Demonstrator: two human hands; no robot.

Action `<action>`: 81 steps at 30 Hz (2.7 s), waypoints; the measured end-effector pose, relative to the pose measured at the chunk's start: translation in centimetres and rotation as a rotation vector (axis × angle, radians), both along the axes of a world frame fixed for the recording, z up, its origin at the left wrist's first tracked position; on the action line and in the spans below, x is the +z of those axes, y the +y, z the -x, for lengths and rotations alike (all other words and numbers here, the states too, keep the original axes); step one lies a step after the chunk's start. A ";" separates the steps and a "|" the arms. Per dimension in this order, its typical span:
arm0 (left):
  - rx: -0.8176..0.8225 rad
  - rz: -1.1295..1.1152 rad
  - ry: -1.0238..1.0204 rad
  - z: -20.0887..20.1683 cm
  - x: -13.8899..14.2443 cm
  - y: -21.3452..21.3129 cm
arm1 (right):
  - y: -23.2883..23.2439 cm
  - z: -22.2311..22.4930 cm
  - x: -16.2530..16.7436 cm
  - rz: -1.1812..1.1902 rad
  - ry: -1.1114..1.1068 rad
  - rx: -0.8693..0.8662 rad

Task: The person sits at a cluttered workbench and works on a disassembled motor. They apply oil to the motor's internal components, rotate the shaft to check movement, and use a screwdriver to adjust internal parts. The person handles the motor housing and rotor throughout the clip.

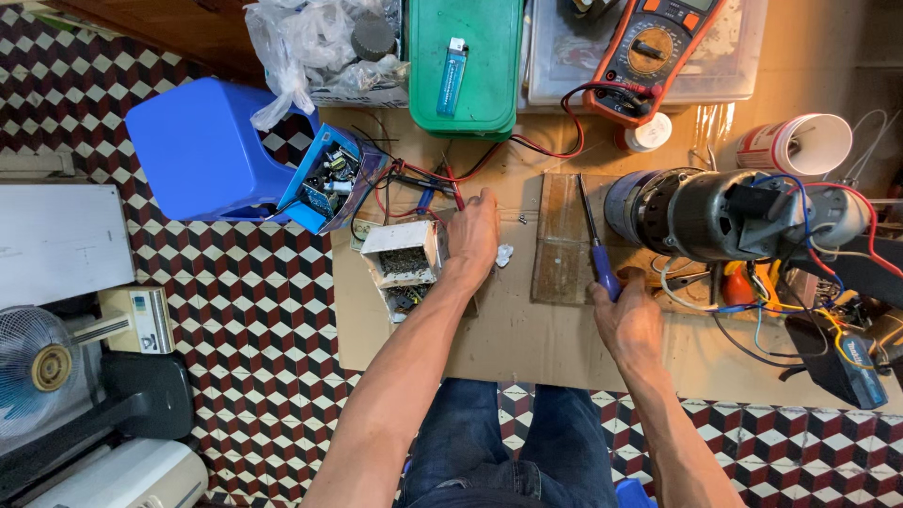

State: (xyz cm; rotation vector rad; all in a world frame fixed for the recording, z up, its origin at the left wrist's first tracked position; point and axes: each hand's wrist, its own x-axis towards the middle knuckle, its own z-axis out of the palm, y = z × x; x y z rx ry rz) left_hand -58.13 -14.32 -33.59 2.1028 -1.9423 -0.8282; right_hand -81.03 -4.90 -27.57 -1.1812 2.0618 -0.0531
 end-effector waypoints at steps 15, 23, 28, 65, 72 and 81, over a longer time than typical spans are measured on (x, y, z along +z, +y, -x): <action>0.034 -0.047 0.139 -2.2 -1.3 0.4 | -5.1 -6.1 -0.6 0.542 -0.122 0.359; 0.022 -0.071 0.077 -2.3 -1.8 0.3 | -8.4 -7.9 -4.3 0.461 -0.122 0.427; 0.073 -0.048 0.154 -2.1 -0.5 0.5 | -10.5 -8.3 -5.3 0.134 -0.044 0.402; -0.060 0.149 0.361 -0.8 0.7 0.5 | -2.8 -7.3 -3.7 0.092 -0.351 0.105; -0.133 0.115 0.363 -0.3 -2.3 0.4 | -2.1 -8.2 -3.7 0.067 -0.421 -0.070; -0.164 0.083 0.295 -0.2 -2.5 -0.7 | -4.3 -8.3 -2.1 0.115 -0.444 -0.121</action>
